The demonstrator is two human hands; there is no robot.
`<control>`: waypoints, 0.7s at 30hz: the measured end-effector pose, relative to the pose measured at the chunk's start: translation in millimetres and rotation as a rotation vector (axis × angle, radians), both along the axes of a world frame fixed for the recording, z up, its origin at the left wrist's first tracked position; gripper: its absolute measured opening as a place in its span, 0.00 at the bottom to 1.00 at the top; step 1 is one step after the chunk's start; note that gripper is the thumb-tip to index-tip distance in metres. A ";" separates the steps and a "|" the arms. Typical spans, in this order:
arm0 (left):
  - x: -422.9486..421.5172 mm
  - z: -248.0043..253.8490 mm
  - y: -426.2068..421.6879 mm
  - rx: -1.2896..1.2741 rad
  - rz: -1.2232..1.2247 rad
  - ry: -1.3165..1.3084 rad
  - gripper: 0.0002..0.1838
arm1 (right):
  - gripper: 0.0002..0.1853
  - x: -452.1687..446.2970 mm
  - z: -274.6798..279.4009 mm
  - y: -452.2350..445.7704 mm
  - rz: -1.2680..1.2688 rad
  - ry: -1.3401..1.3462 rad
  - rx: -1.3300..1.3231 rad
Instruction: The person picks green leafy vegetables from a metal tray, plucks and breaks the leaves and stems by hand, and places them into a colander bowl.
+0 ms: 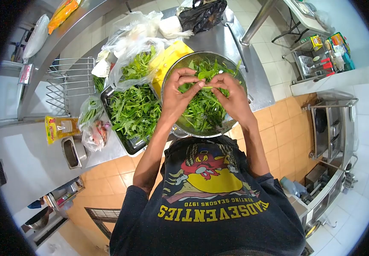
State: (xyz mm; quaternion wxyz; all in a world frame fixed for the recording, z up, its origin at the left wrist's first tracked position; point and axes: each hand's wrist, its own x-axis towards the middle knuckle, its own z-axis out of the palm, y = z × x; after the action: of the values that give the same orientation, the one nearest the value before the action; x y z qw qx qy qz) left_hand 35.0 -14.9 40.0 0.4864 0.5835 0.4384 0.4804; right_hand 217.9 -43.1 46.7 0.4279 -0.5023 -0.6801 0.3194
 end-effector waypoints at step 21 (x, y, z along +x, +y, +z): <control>-29.4 1.4 14.9 -0.051 0.164 -0.269 0.13 | 0.06 4.3 -17.7 5.8 -0.189 -0.165 0.131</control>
State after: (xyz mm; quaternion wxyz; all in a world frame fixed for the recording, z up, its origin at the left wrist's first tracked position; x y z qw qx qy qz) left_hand 5.6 0.0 41.5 0.5145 0.4636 0.4273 0.5812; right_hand 222.2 -37.3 29.0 0.4306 -0.5597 -0.6820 0.1903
